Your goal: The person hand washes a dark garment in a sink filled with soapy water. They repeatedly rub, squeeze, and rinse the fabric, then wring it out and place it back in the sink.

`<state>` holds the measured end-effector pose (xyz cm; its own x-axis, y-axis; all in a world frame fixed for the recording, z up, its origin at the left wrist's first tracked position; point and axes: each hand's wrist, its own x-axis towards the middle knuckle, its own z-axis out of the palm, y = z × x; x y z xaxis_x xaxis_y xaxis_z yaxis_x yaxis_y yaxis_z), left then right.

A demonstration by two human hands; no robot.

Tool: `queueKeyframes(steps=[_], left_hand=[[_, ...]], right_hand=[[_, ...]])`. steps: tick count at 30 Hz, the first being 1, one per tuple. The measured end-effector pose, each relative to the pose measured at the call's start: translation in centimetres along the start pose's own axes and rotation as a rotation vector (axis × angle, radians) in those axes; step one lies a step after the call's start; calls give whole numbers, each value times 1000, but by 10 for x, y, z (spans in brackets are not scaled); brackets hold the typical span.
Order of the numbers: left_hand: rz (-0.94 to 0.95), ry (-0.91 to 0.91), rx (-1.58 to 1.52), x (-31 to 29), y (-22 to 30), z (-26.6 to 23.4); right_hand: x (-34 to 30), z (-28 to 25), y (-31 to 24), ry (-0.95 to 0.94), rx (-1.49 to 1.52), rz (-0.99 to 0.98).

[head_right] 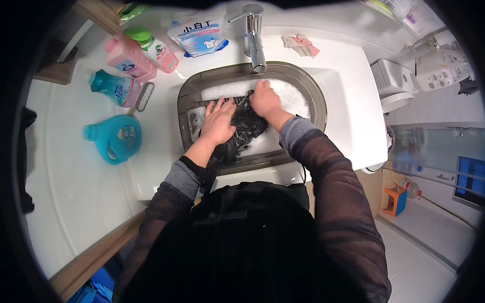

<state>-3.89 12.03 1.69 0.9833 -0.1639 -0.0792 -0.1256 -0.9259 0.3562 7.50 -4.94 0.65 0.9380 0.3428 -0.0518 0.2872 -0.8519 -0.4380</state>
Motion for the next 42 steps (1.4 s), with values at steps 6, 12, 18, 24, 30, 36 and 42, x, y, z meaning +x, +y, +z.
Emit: queueKeyframes(steps=[6,12,18,24,30,36,42], left_hand=[[-14,8,-12,4,-1,1],[-17,-35,-23,0,1,-5],[-26,-21,-28,1,2,-4],[-19,-36,-11,0,3,-5],[-8,3,-2,2,0,0],[-7,28,-6,-1,2,-1],[125,108,-302,-3,-12,-1]], right_hand=[[-53,10,-33,-105,157,-435],[13,7,11,-46,15,264],[-44,21,-16,-71,144,-281],[4,10,17,-45,15,162],[-64,10,-19,-67,234,-392],[2,8,41,-142,99,102],[-17,-28,93,-650,965,159]])
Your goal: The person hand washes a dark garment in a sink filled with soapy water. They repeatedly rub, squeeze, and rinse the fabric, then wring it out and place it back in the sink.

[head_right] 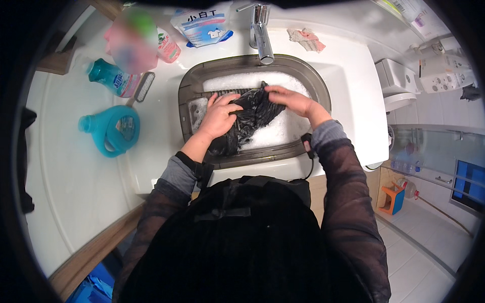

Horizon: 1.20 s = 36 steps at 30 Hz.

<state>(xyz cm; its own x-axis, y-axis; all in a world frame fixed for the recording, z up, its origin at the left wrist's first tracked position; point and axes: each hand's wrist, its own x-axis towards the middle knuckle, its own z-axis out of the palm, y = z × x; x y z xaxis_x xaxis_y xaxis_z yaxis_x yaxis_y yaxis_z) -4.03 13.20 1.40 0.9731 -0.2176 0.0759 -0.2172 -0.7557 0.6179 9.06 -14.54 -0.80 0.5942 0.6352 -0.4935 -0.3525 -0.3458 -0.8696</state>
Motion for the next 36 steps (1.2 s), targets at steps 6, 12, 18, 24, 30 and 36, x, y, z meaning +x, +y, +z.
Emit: queueKeyframes(steps=[6,12,18,24,30,36], left_hand=[[16,35,-102,2,-5,0],[-270,-38,-233,7,4,-8],[25,124,-61,2,12,-2],[-113,15,146,5,12,3],[-155,-1,132,7,9,4],[-130,17,150,5,9,5]], right_hand=[[-27,3,-3,15,-774,-270],[-3,-29,8,528,451,240],[45,-2,17,571,627,424],[21,22,-17,734,81,161],[-10,103,-35,447,-954,-521],[51,45,-36,545,-1006,336]])
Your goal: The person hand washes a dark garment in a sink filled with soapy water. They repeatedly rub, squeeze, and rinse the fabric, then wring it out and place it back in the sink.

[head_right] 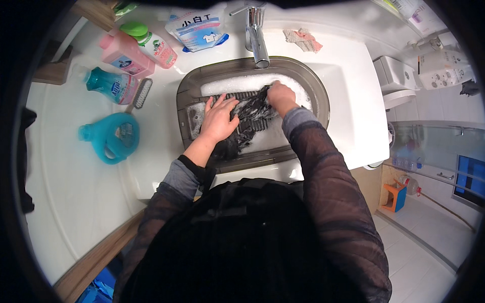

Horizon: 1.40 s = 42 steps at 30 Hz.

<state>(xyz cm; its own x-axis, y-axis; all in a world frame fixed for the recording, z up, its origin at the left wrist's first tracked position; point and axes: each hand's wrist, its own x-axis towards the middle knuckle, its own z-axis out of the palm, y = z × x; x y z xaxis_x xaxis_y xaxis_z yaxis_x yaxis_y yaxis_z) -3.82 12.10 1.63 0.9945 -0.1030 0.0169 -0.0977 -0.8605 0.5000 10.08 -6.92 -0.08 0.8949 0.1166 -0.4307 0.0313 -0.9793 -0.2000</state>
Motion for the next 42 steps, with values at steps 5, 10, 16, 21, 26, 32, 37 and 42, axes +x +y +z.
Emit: queueKeyframes(steps=[5,10,16,21,26,32,37,42], left_hand=[[-7,17,14,2,-1,2],[12,6,57,3,1,4],[4,-42,88,3,2,2],[17,-5,68,3,1,5],[12,-39,84,3,1,4],[-2,-30,42,4,2,5],[7,-37,91,4,3,3],[7,-25,66,4,3,1]], right_hand=[[-35,4,-11,108,109,-273],[-63,23,3,-88,35,-409],[-23,2,-6,18,61,-106],[-71,29,-11,131,161,-809],[-15,10,9,117,53,-110],[-59,20,-15,111,100,-623],[-28,5,3,21,-14,-176],[-33,5,-8,133,45,-446]])
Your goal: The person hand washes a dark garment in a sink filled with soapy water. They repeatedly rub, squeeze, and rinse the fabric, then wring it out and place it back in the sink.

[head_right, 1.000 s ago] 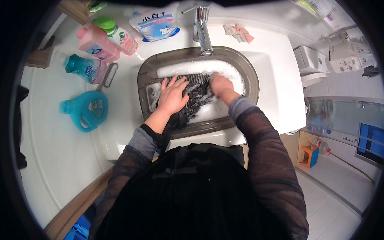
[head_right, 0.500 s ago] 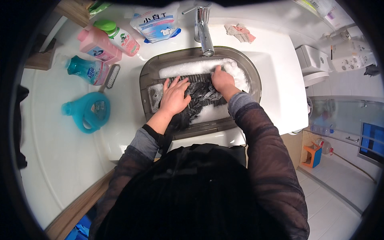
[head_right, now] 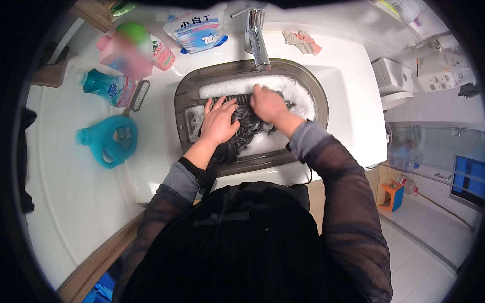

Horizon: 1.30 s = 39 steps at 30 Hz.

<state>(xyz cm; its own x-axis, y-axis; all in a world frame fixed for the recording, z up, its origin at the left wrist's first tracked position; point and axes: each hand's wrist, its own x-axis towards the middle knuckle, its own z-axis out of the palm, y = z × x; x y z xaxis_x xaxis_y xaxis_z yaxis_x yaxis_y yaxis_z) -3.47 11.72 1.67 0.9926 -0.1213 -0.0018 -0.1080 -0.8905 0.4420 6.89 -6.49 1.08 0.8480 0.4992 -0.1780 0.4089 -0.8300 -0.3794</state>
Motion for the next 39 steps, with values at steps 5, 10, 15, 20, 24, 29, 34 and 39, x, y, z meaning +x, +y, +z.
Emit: queueKeyframes(steps=[5,10,15,20,24,29,34,39], left_hand=[[-7,-1,-9,0,-1,3],[-2,8,10,0,-2,3],[-12,-5,-22,2,-2,3],[-12,-14,2,2,-1,3],[-14,-10,1,-1,-1,2],[-4,1,7,0,-1,2],[-5,24,-8,2,0,4],[-10,22,14,3,1,4]], right_hand=[[-46,10,-13,-148,93,-172],[6,5,25,-98,-97,338],[-28,8,-16,153,146,-225],[-26,12,-8,24,77,73],[4,32,23,-26,166,395],[-36,51,-7,72,464,277],[-45,45,-21,206,332,177],[-18,40,-15,152,330,257]])
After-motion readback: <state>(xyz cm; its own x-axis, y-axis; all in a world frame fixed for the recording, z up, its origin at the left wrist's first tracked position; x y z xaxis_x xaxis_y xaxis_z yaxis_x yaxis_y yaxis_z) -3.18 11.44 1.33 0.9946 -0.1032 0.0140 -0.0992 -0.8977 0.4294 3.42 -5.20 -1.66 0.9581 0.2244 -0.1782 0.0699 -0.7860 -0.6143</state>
